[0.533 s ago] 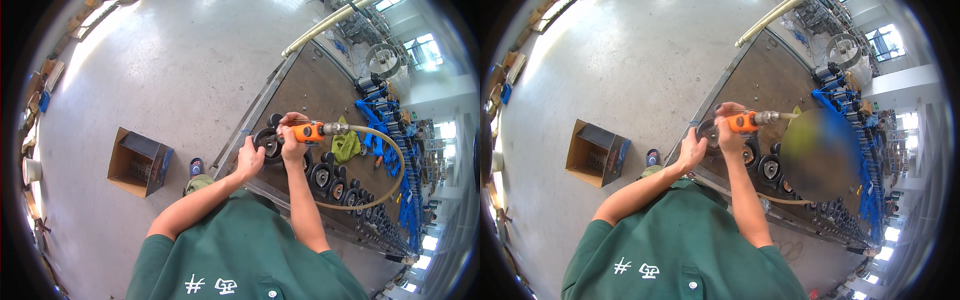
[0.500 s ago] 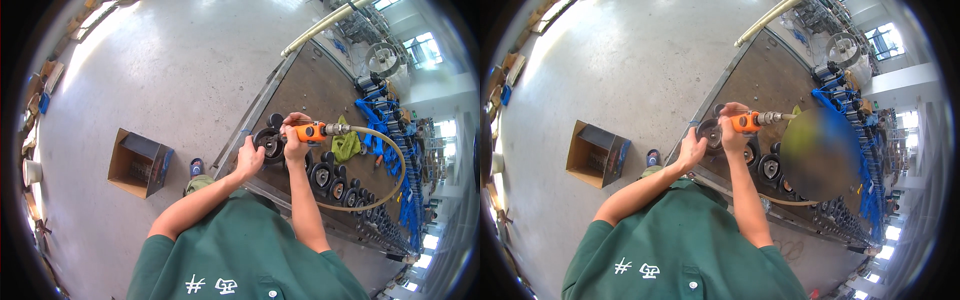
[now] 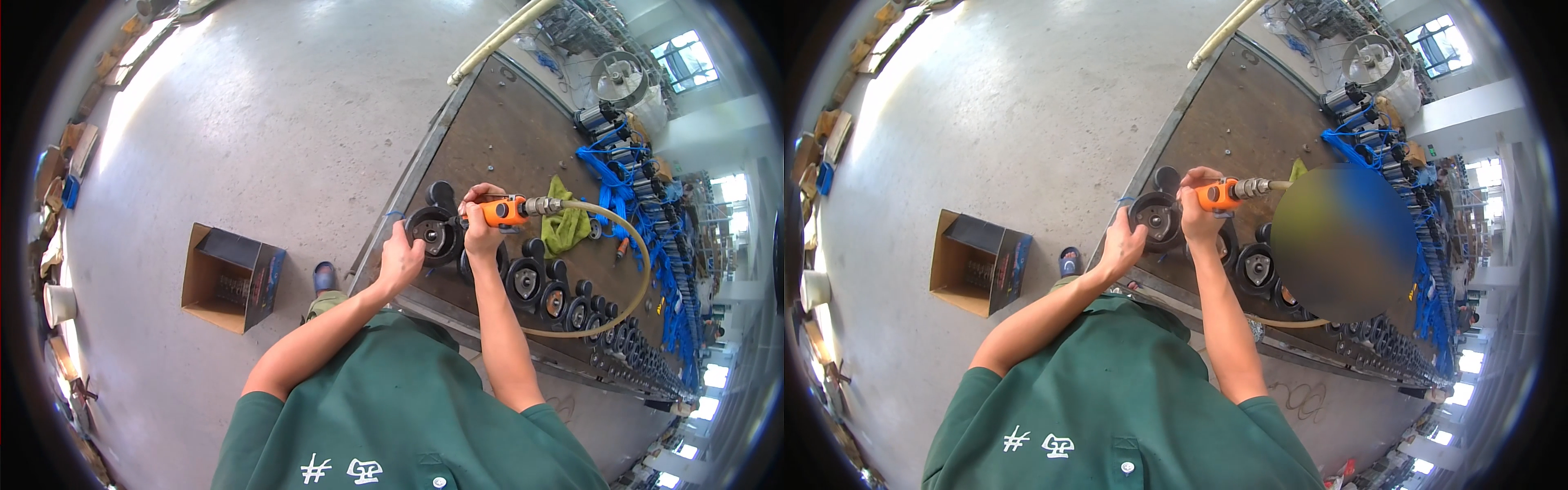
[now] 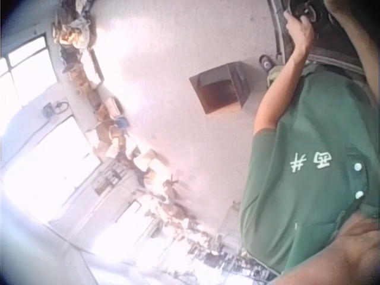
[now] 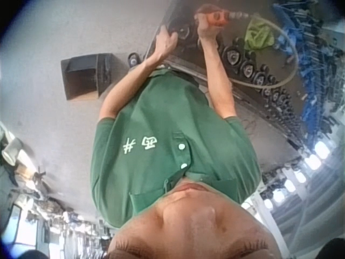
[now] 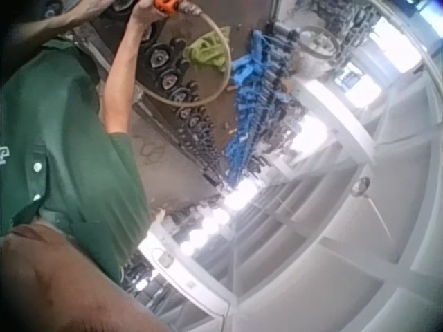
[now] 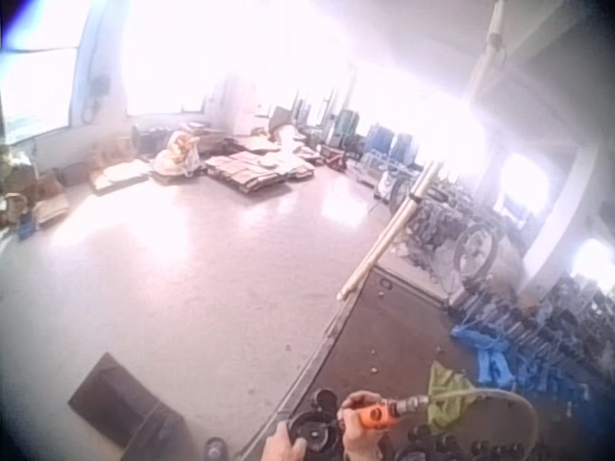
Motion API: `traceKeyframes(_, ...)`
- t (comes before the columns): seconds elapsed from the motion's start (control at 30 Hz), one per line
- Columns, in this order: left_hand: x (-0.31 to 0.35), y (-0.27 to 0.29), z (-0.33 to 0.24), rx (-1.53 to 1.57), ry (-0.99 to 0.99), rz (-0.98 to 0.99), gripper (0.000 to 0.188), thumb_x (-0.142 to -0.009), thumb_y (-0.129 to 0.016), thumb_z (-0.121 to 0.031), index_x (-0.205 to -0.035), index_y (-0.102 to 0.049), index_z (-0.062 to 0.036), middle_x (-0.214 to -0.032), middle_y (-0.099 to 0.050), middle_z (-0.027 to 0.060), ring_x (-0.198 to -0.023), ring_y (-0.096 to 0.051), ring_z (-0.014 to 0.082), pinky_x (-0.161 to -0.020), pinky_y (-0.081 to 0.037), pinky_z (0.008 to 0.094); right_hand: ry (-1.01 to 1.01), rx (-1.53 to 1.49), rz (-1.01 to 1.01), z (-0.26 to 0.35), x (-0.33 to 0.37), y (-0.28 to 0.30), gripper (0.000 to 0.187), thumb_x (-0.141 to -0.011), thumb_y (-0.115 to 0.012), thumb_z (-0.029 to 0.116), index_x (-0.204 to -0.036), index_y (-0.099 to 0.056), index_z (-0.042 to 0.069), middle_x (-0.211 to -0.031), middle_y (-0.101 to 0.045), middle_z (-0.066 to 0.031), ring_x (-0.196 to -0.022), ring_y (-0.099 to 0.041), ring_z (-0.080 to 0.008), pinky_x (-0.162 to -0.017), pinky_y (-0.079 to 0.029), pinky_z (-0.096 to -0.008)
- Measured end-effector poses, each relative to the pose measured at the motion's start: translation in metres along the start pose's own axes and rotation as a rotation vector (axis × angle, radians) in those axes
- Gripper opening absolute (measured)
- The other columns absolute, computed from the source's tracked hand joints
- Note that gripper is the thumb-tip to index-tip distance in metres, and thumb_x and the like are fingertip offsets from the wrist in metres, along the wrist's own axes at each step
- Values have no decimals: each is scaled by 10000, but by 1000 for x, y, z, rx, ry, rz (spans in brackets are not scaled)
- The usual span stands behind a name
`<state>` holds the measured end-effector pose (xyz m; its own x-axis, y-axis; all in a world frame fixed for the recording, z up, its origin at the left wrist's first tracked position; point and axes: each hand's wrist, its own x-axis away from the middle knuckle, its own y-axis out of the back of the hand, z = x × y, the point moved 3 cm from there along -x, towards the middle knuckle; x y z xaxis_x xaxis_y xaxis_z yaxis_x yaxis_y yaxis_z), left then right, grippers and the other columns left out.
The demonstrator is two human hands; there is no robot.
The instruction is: The person assembles industrial components by hand and using a pneumatic tool at a long workbench. The person wipes a component with a cloth, selects metal parts from a pile, places them onto a base, and then uses a pneumatic screwdriver to secure them.
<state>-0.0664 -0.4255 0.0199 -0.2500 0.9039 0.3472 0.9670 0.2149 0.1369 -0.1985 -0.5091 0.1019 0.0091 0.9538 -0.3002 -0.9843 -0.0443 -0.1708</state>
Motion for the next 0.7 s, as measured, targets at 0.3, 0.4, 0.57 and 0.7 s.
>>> traceKeyframes(0.3, 3, 3, -8, -7, -43, -5, 460, -889, -571, -154, -1296, -481, 42, -988, -679, 338, -956, -670, 500, -856, -534, 510, -23, -45, 20, 1, -3, -1, 243, -840, -536, -41, -1076, -559, 8, -895, -613, -90, -697, -590, -154, -665, -513, -277)
traceKeyframes(0.4, 2, 3, -6, -6, -29, -11, 457, -891, -569, -153, -1295, -482, 41, -980, -679, 337, -944, -674, 498, -851, -538, 505, -33, -61, 80, -1, -4, -1, 235, -833, -590, -57, -1058, -570, 10, -865, -633, -69, -692, -607, -122, -650, -524, -253)
traceKeyframes(0.57, 4, 3, -8, 1, -61, -44, 416, -895, -568, -152, -1260, -494, 33, -934, -681, 333, -908, -680, 496, -818, -538, 507, -34, -61, 159, -2, -5, -6, 207, -848, -593, -44, -1045, -570, 11, -860, -634, -62, -705, -610, -113, -659, -524, -248)
traceKeyframes(0.7, 7, 3, -9, 7, -33, -28, 395, -896, -567, -150, -1241, -500, 29, -905, -679, 330, -884, -681, 495, -801, -535, 511, -39, -59, 136, -5, -3, -5, 204, -844, -602, -48, -1035, -571, 17, -863, -634, -59, -712, -612, -111, -661, -524, -246)
